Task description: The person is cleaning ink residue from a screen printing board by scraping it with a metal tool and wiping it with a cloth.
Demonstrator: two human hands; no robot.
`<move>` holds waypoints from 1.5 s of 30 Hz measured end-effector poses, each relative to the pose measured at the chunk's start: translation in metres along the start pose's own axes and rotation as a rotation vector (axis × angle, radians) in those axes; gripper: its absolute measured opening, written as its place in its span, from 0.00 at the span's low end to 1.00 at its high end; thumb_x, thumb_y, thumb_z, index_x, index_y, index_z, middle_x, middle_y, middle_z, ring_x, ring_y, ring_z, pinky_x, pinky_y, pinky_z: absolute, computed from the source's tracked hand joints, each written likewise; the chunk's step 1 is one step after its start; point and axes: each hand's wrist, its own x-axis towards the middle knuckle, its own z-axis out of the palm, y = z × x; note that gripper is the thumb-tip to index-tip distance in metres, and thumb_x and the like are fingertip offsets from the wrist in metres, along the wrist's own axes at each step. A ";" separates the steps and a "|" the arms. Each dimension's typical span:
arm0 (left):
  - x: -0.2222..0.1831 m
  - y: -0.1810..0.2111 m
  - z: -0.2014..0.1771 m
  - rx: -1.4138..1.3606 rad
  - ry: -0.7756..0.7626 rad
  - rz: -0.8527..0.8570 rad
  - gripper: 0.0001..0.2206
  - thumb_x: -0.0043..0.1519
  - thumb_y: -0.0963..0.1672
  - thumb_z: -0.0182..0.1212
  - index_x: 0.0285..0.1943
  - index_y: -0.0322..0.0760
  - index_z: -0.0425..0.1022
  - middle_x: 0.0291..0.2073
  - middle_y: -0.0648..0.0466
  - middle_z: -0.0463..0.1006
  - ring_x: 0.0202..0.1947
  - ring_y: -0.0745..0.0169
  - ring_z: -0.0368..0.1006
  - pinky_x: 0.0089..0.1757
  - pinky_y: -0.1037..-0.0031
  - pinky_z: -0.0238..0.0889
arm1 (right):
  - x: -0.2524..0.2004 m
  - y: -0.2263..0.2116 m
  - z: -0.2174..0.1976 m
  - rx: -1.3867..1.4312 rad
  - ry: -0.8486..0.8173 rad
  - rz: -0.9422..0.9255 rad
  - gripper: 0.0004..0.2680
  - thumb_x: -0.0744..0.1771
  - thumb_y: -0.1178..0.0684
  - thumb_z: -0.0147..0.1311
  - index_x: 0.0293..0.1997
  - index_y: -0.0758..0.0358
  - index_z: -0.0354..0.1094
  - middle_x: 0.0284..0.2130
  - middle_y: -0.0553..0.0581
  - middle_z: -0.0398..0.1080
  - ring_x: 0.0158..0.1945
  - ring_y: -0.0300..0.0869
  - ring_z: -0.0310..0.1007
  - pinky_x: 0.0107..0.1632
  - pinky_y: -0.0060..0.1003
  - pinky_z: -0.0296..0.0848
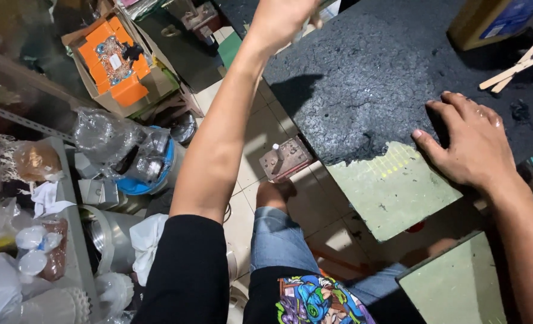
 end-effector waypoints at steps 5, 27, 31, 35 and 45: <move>-0.003 -0.017 0.004 -0.009 0.047 0.013 0.15 0.67 0.55 0.50 0.38 0.48 0.69 0.22 0.61 0.74 0.21 0.71 0.70 0.29 0.72 0.62 | 0.001 0.000 0.000 -0.016 0.007 0.003 0.26 0.69 0.34 0.42 0.71 0.60 0.61 0.71 0.66 0.58 0.74 0.56 0.53 0.71 0.57 0.46; -0.014 -0.055 0.006 0.547 -0.388 -0.752 0.32 0.67 0.60 0.28 0.18 0.42 0.65 0.18 0.54 0.72 0.33 0.51 0.77 0.44 0.57 0.68 | 0.001 0.002 0.014 -0.030 0.084 0.017 0.26 0.68 0.35 0.46 0.70 0.59 0.66 0.72 0.65 0.62 0.72 0.60 0.59 0.70 0.58 0.50; -0.012 -0.082 0.007 0.440 -0.277 -0.698 0.38 0.67 0.58 0.27 0.54 0.21 0.75 0.50 0.32 0.79 0.44 0.36 0.78 0.44 0.52 0.68 | 0.004 0.011 0.020 0.002 0.098 -0.011 0.26 0.68 0.35 0.47 0.70 0.63 0.65 0.72 0.68 0.61 0.73 0.61 0.58 0.70 0.61 0.49; -0.008 -0.072 0.007 0.442 -0.432 -0.839 0.23 0.67 0.47 0.30 0.54 0.27 0.72 0.52 0.37 0.76 0.45 0.46 0.75 0.44 0.59 0.66 | 0.003 0.014 0.024 -0.024 0.107 -0.014 0.25 0.68 0.35 0.47 0.69 0.61 0.67 0.71 0.66 0.63 0.73 0.58 0.59 0.69 0.61 0.51; -0.028 -0.101 0.027 0.760 -0.222 -0.437 0.25 0.69 0.46 0.27 0.46 0.31 0.78 0.39 0.39 0.83 0.42 0.28 0.76 0.40 0.42 0.69 | 0.002 0.004 0.006 -0.039 0.027 0.037 0.25 0.67 0.34 0.47 0.69 0.57 0.64 0.71 0.64 0.60 0.72 0.58 0.57 0.69 0.57 0.50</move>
